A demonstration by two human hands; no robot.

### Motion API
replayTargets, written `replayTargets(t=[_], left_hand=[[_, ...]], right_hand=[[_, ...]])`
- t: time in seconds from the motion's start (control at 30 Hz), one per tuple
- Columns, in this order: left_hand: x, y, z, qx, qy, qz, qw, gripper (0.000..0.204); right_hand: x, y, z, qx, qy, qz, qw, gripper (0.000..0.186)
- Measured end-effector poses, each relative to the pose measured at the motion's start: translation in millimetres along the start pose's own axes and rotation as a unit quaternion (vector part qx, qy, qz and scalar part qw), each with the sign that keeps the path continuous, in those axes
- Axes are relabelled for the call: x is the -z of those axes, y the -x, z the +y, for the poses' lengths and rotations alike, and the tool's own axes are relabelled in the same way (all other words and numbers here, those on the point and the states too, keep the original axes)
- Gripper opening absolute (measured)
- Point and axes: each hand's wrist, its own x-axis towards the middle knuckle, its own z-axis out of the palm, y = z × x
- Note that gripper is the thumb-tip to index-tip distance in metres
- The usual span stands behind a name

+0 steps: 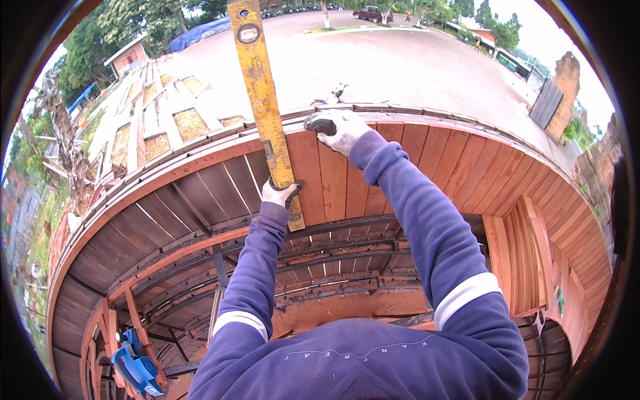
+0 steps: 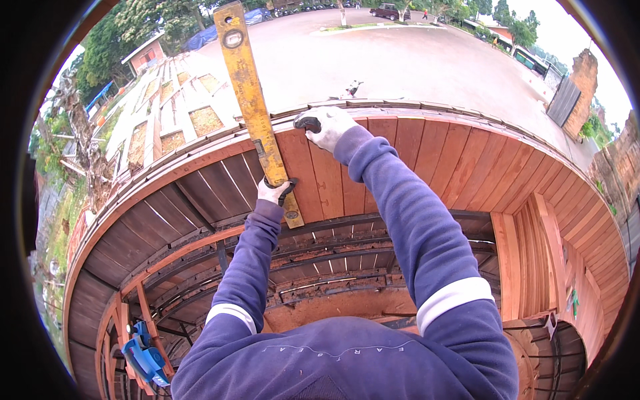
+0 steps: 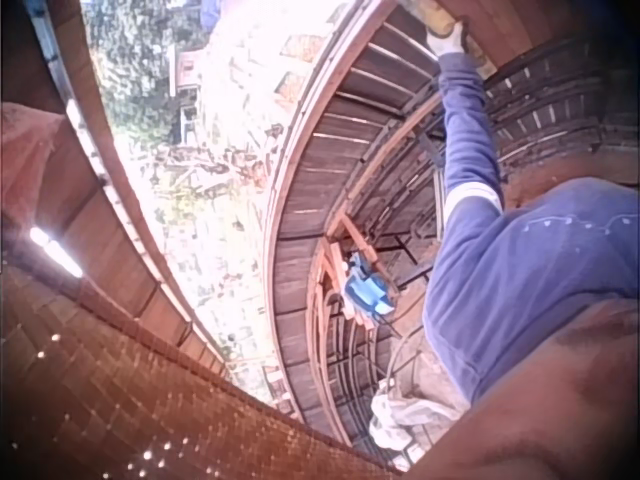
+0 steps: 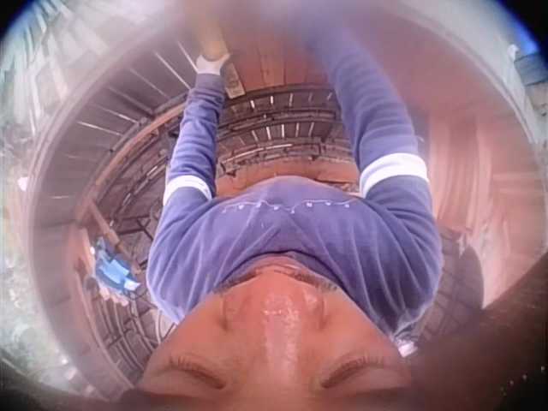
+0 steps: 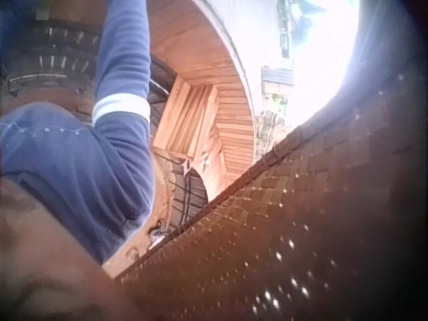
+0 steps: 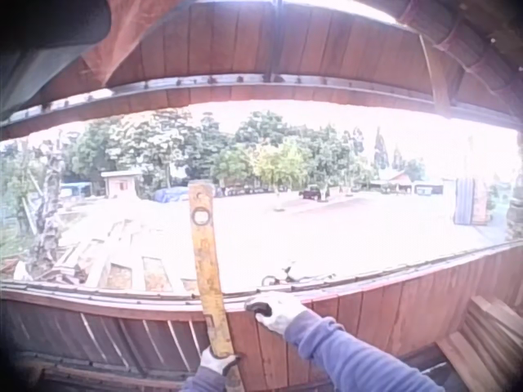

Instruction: The person uses a hand saw to cut a wooden plank on a curved roof structure. They then fit the cut plank into place and use a spirit level to check its alignment. Finally, they use a nail gun to secure the plank to the roof frame.

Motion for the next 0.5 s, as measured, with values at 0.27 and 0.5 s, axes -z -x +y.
replayTargets(t=[0.27, 0.5], left_hand=[[-4.7, 0.9, 8.2, 0.041, -0.007, 0.009, 0.999, 0.043], [-3.9, 5.2, 14.9, 0.048, 0.035, -0.012, 0.998, 0.038]], right_hand=[[0.0, 1.5, -1.4, -0.002, 0.009, 0.007, 1.0, 0.036], [-8.9, 1.0, 7.2, 0.024, 0.023, 0.032, 0.999, 0.037]])
